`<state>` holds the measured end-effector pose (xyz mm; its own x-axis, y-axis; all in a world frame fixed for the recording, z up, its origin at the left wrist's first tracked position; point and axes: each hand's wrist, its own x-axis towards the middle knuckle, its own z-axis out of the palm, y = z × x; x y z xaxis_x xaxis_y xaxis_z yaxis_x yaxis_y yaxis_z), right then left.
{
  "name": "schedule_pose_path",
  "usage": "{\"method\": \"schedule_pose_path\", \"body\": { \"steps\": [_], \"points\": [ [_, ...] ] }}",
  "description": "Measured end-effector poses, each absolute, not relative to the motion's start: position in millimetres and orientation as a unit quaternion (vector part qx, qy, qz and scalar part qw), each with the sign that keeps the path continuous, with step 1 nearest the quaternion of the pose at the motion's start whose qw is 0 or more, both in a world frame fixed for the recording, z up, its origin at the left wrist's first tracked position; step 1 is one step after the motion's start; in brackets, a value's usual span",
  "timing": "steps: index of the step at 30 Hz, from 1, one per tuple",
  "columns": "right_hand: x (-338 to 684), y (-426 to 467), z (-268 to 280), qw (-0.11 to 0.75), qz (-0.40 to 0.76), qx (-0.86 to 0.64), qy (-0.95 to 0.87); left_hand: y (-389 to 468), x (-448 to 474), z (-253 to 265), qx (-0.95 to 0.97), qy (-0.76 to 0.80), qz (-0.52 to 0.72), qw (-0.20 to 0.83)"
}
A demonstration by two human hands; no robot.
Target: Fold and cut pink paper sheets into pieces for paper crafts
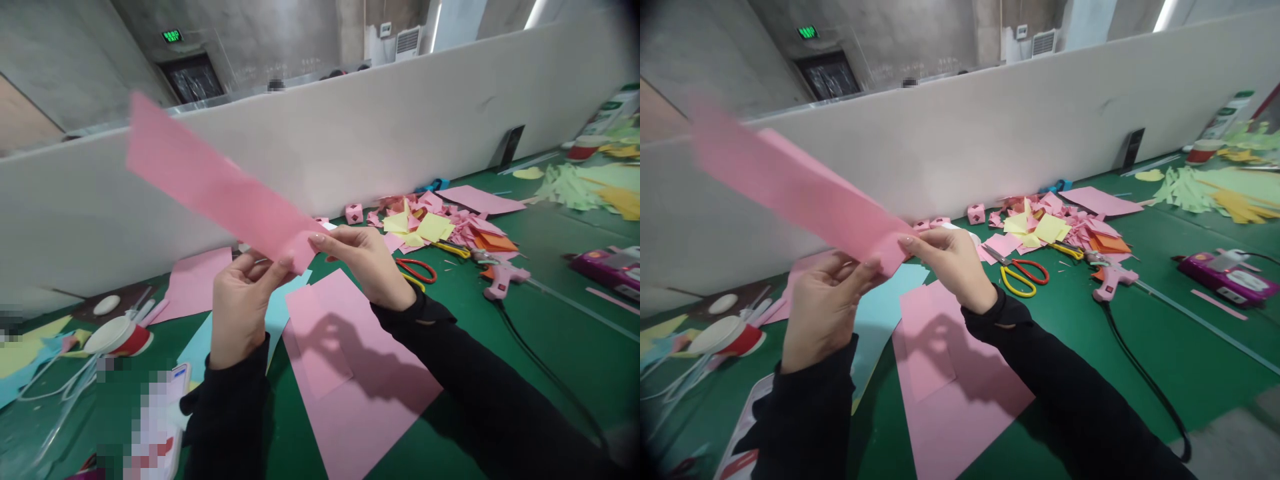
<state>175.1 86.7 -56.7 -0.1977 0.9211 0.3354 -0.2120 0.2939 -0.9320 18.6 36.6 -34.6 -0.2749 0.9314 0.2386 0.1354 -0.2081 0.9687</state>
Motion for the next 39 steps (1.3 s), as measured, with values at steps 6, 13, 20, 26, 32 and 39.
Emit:
{"method": "schedule_pose_path", "body": {
  "steps": [6, 13, 20, 26, 32, 39],
  "points": [
    [177.8, 91.3, -57.0, 0.570, 0.510, -0.309, -0.566, 36.3, 24.3, -35.1, 0.504, 0.536, 0.575, 0.358],
    [171.0, 88.2, -60.4, 0.575, 0.546, -0.318, -0.521, 41.0, 22.2, -42.1, 0.485, 0.524, 0.596, 0.368],
    [162.6, 91.5, -69.0, 0.638, 0.494, -0.313, -0.502, 40.9, 40.1, -48.9, 0.509, 0.497, 0.605, 0.356],
    [165.3, 91.3, -66.2, 0.602, 0.571, -0.280, -0.483, 36.8, 36.8, -43.4, 0.500, 0.506, 0.610, 0.350],
    [171.7, 94.6, -63.0, 0.526, 0.651, -0.231, -0.495, 33.7, 27.3, -36.1, 0.522, 0.511, 0.574, 0.369],
    [189.1, 96.6, -56.8, 0.486, 0.633, -0.222, -0.561, 25.4, 12.0, -39.5, 0.611, 0.549, 0.437, 0.368]
  ]
}}
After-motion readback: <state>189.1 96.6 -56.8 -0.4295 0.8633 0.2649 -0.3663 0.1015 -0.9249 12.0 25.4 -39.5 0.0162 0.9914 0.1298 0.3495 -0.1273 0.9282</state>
